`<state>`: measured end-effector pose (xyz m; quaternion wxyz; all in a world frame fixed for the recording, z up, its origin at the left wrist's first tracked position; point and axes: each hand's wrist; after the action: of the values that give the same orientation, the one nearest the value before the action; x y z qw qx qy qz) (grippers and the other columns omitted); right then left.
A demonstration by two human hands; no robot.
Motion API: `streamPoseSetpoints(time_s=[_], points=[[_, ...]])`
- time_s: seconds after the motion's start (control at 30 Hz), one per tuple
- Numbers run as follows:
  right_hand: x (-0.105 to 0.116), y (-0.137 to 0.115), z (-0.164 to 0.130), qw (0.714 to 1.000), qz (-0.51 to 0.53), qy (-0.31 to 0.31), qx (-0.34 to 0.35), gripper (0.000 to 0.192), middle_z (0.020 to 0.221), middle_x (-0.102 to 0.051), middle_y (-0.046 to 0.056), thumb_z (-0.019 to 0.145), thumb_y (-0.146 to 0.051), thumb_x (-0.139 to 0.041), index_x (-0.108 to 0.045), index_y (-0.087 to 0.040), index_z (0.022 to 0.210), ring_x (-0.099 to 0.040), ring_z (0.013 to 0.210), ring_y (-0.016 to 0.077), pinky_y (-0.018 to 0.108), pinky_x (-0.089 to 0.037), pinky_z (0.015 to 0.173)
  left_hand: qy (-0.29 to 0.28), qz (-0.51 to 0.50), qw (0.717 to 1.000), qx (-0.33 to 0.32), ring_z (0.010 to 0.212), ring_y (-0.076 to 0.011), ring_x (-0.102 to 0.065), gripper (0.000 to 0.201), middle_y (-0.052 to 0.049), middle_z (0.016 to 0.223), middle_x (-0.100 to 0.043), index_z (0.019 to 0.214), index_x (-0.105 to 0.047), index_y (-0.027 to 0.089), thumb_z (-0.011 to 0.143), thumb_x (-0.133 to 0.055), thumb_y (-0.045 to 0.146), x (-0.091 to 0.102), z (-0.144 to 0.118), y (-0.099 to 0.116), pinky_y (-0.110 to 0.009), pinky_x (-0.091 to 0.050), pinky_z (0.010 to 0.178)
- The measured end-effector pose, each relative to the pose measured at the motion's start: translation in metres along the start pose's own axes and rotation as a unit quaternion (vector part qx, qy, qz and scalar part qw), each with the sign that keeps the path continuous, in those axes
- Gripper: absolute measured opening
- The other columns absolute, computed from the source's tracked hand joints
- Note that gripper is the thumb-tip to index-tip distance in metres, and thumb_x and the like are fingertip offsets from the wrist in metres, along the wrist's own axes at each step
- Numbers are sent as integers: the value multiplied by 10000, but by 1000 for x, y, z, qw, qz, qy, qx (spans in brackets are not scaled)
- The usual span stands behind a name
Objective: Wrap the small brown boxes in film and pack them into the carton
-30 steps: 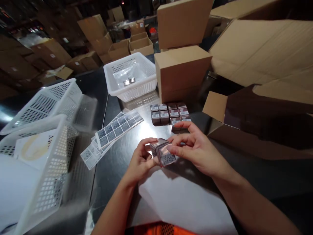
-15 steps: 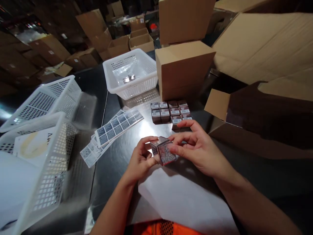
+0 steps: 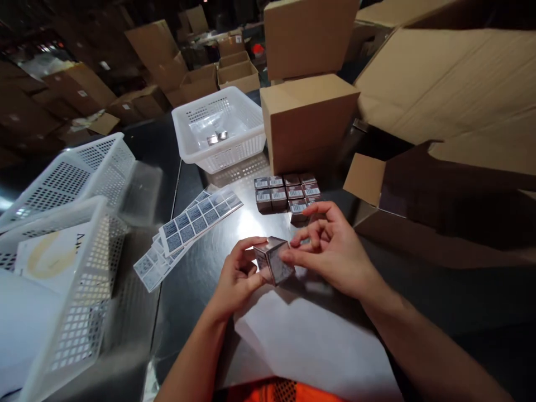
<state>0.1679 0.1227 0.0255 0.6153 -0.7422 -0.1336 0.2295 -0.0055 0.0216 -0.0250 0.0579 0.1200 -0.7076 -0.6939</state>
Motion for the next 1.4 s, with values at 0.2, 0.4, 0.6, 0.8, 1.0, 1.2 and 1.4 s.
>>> streamPoseSetpoints(time_s=[0.2,0.4,0.6,0.8,1.0,1.2,1.4], points=[[12,9,24,967,66,-226,-99,779,1101,-645,32,609,-302,-910,-524,-247,1284,-683,867,146,279,-551,732,-32,55,998,3,468,-39,-417,610,-48,919,-735,1269,-648,248,694,-849,286,8,-5,11,-181,-285,443],[6,22,28,961,95,-252,-57,802,993,-686,-3,570,-172,-904,-570,-242,1296,-669,955,154,283,-516,821,-87,-55,995,-14,468,-39,-427,577,-57,931,-740,1203,-694,247,683,-850,440,12,-2,18,-177,-316,452],[-1,27,25,966,89,-241,-28,715,909,-678,-26,597,-188,-893,-619,-262,1253,-670,901,156,263,-518,755,-10,-80,995,-56,563,-111,-579,358,-9,672,-686,975,-730,206,754,-810,476,2,2,14,-216,-475,571],[-3,30,28,966,109,-235,-24,774,883,-670,-42,536,-155,-930,-613,-237,1237,-651,875,114,259,-516,829,8,-39,999,-36,624,-154,-647,493,-58,781,-746,950,-742,190,689,-808,603,2,3,16,-240,-510,578],[-11,33,26,953,169,-244,-57,834,820,-610,-62,380,-213,-988,-675,-275,1150,-639,809,130,259,-545,730,94,5,995,23,805,-288,-725,787,-69,935,-779,1089,-728,235,461,-876,686,2,-8,17,-321,-579,646],[11,-13,-5,980,30,-157,121,675,986,-706,18,493,-350,-959,-739,-244,1122,-665,957,192,338,-543,863,68,-28,997,22,496,-113,-526,988,-70,1086,-773,1311,-620,308,477,-779,813,0,-10,15,-261,-469,484],[110,-59,-54,825,-379,300,294,394,1207,-708,86,787,-265,-774,-732,-257,1178,-622,1159,289,455,-481,1027,78,29,995,46,494,-100,-401,714,-102,1111,-771,1254,-649,240,759,-626,754,-8,-11,20,-246,-374,480]])
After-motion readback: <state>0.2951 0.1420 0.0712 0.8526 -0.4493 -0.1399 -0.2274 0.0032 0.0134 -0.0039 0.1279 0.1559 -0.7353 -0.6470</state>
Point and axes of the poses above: each hand's wrist, its own z-axis towards the middle knuckle, its own x-axis out of the back of the hand, y = z × x
